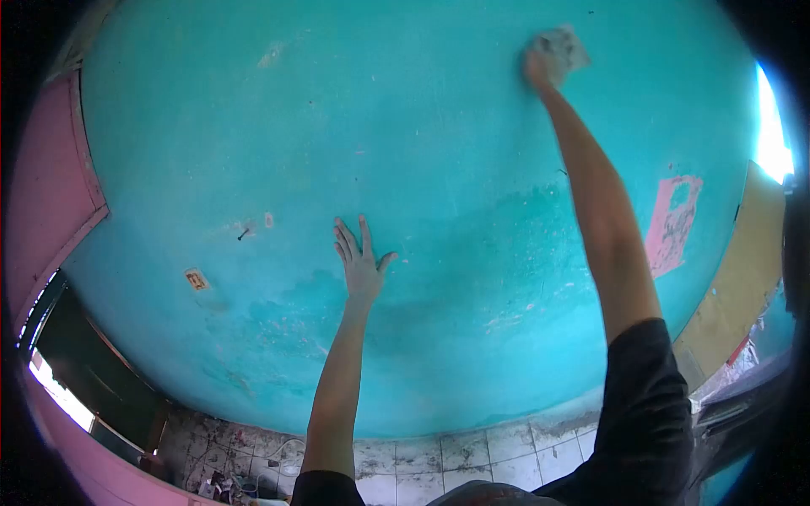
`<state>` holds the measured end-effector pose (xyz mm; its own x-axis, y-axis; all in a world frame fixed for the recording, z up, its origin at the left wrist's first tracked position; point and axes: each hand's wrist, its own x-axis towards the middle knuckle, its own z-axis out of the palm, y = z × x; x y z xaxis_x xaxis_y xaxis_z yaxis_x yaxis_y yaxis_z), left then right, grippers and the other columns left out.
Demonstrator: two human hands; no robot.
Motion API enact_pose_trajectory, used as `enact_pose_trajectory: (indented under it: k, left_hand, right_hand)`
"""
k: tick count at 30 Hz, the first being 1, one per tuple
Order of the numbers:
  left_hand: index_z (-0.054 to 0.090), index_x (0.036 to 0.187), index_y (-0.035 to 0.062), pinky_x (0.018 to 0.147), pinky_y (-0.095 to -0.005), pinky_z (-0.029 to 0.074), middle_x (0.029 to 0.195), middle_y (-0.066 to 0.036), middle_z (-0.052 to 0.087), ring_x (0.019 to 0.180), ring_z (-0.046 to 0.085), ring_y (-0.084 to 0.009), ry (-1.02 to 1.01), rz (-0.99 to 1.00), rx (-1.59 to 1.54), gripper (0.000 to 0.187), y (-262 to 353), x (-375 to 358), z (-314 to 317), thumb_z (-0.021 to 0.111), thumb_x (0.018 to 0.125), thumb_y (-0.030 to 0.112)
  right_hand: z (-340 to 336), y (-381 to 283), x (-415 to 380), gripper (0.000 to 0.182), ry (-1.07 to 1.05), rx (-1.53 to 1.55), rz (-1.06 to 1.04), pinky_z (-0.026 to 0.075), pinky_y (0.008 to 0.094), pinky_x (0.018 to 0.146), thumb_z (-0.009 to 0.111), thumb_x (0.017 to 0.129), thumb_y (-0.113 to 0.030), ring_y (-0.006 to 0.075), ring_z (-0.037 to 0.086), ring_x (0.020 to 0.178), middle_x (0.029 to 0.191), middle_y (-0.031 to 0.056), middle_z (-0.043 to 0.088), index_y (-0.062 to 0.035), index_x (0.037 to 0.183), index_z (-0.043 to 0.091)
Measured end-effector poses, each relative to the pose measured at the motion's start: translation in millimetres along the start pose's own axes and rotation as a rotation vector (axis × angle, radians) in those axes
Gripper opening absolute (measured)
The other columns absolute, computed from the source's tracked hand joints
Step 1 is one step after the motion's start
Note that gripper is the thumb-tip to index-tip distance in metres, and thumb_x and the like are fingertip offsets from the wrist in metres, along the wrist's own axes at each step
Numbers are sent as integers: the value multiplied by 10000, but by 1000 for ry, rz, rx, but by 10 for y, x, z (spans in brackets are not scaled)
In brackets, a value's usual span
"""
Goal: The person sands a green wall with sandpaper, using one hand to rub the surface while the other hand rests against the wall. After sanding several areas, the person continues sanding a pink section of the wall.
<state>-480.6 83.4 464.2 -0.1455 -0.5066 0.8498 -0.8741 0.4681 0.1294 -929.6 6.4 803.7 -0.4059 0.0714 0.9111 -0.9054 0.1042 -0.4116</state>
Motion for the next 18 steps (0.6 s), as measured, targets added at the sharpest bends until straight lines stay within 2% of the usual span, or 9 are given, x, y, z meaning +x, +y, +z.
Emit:
enact_pose_trajectory:
  k: [1,2,4,5,9,11,13,15,18]
  left_hand:
    - [35,1655,173,1204,-655,163,1660,-316,-102,1535,8,-524,-18,-10,-7,1126,13,32,-10,747,852,514]
    - [27,1656,177,1206,-651,154,1657,-318,-116,1537,-14,-521,-34,-14,-11,1137,14,83,-29,756,849,510]
    - [68,1655,193,1205,-648,166,1666,-304,-91,1536,25,-520,4,-1,-13,1094,-32,96,-29,732,856,536]
    - [110,1655,209,1205,-645,177,1674,-291,-65,1535,64,-519,23,7,-16,1054,-42,74,-10,709,863,561]
    - [138,1653,216,1206,-640,178,1676,-290,-46,1539,72,-506,55,49,-53,1024,-58,95,-45,697,871,568]
    - [150,1652,202,1205,-640,183,1676,-294,-31,1543,80,-494,47,23,0,1011,-67,46,-18,689,879,567]
    - [113,1654,183,1199,-656,174,1673,-296,-53,1536,49,-518,25,27,27,1040,-105,58,28,696,880,562]
    - [76,1655,164,1194,-672,165,1671,-298,-74,1529,19,-541,-7,15,54,1070,-75,-36,110,703,881,557]
    - [35,1655,167,1190,-684,157,1670,-296,-94,1520,-4,-561,-4,26,70,1089,-46,60,36,700,889,564]
  right_hand:
    - [-210,-487,-246,570,148,352,-63,203,550,1223,402,1029,-317,413,228,1528,1630,218,317,-29,1521,408]
    - [-132,-857,-397,596,155,-128,-330,200,522,1234,428,1001,-267,408,226,1530,1639,212,305,-32,1546,367]
    - [-255,-1656,-984,651,47,607,-616,172,457,1266,431,990,-193,358,247,1538,1665,170,271,-45,1603,268]
    - [-508,-1813,-1190,656,-300,564,-878,94,458,1285,433,1004,-205,307,169,1568,1678,146,245,-61,1616,245]
    - [-587,-798,-740,651,-251,414,-1068,145,432,1284,443,999,-190,279,201,1563,1688,101,242,-119,1621,266]
    - [-226,353,-173,613,153,369,-890,117,436,1287,401,1030,-197,299,181,1566,1686,129,235,-65,1613,261]
    - [-246,1317,159,613,-170,350,-170,119,440,1279,337,1070,-317,296,175,1568,1681,176,219,-23,1602,253]
    - [-300,1097,89,637,-292,305,-45,121,473,1272,348,1064,-353,325,175,1564,1678,192,217,-20,1600,257]
    - [-238,-340,-388,666,69,-168,-316,83,652,1223,417,1022,-342,470,150,1535,1665,236,217,-18,1589,285]
